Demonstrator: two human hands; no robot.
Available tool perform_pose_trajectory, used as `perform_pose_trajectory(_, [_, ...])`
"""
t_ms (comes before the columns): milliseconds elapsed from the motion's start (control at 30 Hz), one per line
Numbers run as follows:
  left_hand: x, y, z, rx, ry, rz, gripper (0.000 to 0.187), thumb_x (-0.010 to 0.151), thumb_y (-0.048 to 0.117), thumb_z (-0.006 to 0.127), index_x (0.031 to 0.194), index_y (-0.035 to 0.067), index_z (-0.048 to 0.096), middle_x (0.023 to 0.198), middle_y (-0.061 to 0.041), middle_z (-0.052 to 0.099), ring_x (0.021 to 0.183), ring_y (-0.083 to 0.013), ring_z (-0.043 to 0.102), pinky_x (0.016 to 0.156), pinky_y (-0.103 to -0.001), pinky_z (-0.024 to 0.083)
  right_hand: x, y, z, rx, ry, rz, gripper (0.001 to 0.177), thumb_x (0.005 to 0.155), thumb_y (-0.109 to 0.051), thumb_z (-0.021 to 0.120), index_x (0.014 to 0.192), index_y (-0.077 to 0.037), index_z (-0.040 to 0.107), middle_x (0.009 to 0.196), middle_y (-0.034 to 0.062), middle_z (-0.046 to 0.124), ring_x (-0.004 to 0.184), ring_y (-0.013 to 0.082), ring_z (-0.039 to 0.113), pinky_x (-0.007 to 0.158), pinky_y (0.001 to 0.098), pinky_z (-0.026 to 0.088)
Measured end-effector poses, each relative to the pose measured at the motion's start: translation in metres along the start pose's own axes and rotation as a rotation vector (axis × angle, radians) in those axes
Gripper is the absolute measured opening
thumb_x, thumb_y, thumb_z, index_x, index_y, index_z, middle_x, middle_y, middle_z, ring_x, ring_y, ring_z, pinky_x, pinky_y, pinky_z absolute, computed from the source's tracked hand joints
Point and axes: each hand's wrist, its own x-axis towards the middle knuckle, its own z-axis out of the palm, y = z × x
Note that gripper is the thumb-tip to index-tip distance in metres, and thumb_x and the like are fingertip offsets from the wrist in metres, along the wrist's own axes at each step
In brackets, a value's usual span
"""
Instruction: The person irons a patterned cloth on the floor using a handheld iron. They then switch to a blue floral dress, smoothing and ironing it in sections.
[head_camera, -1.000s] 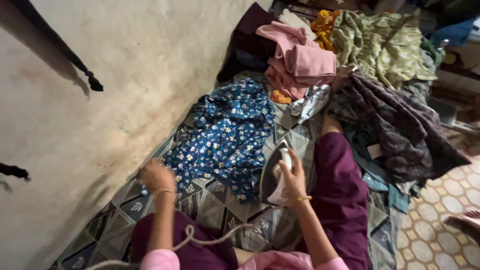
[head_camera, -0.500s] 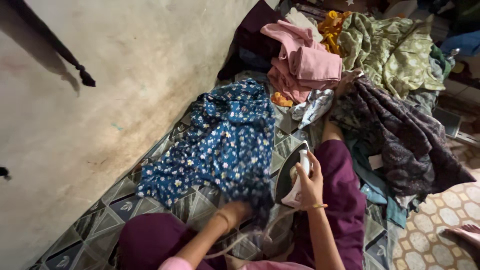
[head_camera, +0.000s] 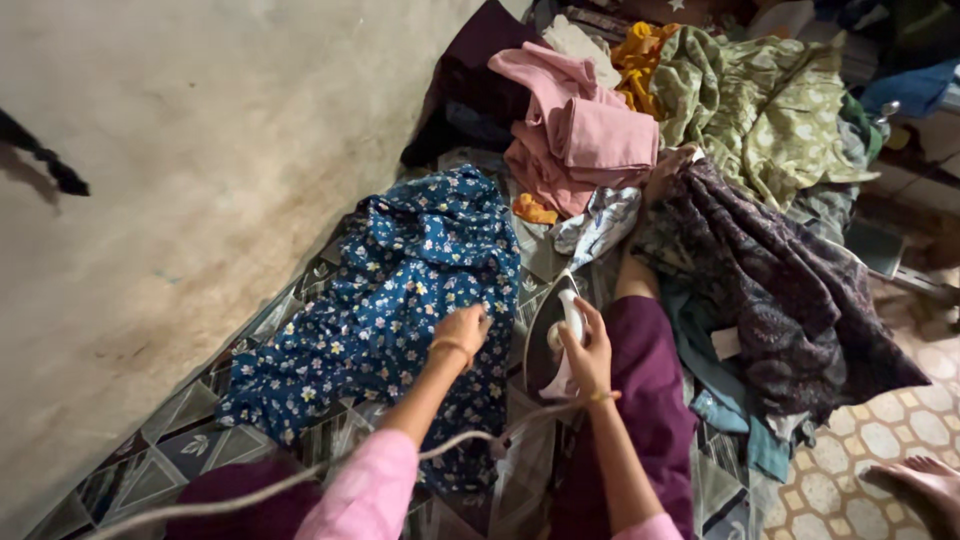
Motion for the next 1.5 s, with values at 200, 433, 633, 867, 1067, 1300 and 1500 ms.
perform_pose_trajectory(200, [0.061,0.015,0.055,0.09,-0.038,-0.173,0.055,0.094,0.044,0.064,0.13,0.004,0.053,0.104,-0.023,0.073,0.099,-0.0397,0.071,0.086,-0.049,0.056,-0.02,-0.001,0.006,0.033,0.03,0.215,0.056,0.088,-0.013,0.072,0.142,-0.017,0.056,0.082,0.0039,0.065,0.056,0.0104,0.061,0.047,0.0256,0.049])
perform_pose_trajectory(433, [0.169,-0.019,0.081,-0.032,0.119,-0.304,0.036,0.102,0.013,0.049,0.136,0.003,0.051,0.107,-0.027,0.073,0.101,-0.0418,0.073,0.087,-0.051,0.058,-0.017,-0.016,0.01,-0.154,-0.007,0.245,0.055,0.088,-0.016,0.073,0.141,-0.019,0.06,0.077,0.0055,0.066,0.058,0.01,0.062,0.05,0.0266,0.05])
perform_pose_trajectory(633, [0.162,-0.015,0.069,-0.408,0.316,0.115,0.045,0.092,0.016,0.062,0.135,0.01,0.051,0.098,-0.02,0.076,0.091,-0.0396,0.073,0.082,-0.048,0.058,-0.014,-0.015,0.004,-0.13,0.043,0.234,0.056,0.086,-0.016,0.074,0.14,-0.018,0.06,0.086,0.0054,0.072,0.062,0.0098,0.064,0.053,0.0265,0.052])
perform_pose_trajectory(867, [-0.062,-0.03,0.054,-0.048,0.335,0.342,0.043,0.096,0.027,0.064,0.128,-0.001,0.062,0.138,-0.023,0.059,0.128,-0.0405,0.055,0.109,-0.049,0.041,-0.015,-0.015,0.002,-0.023,0.057,0.158,0.055,0.087,-0.013,0.072,0.141,-0.013,0.059,0.085,0.0059,0.07,0.061,0.0089,0.062,0.053,0.0256,0.051])
perform_pose_trajectory(1067, [-0.146,0.014,0.062,0.0,0.091,0.246,0.046,0.087,0.04,0.074,0.117,0.006,0.068,0.15,-0.031,0.041,0.142,-0.0489,0.035,0.118,-0.058,0.023,-0.015,-0.027,-0.008,0.118,0.042,0.196,0.053,0.088,-0.009,0.068,0.141,-0.013,0.059,0.082,0.0058,0.067,0.056,0.0097,0.058,0.047,0.0255,0.047])
perform_pose_trajectory(1300, [-0.164,0.017,0.056,-0.091,-0.155,0.592,0.074,0.077,0.03,0.075,0.142,0.002,0.056,0.145,-0.024,0.045,0.142,-0.0432,0.035,0.119,-0.056,0.022,-0.024,-0.048,-0.03,0.109,0.131,0.044,0.052,0.093,-0.01,0.07,0.144,-0.01,0.056,0.096,0.0034,0.067,0.066,0.0053,0.056,0.054,0.0214,0.046])
perform_pose_trajectory(1500, [-0.208,-0.018,0.057,-0.085,-0.218,0.213,0.037,0.102,0.022,0.052,0.137,0.018,0.061,0.139,-0.003,0.065,0.14,-0.0228,0.056,0.115,-0.037,0.046,-0.033,-0.066,0.004,0.15,-0.03,-0.018,0.053,0.093,-0.009,0.07,0.143,-0.013,0.055,0.096,0.0077,0.068,0.067,0.0088,0.062,0.054,0.023,0.05])
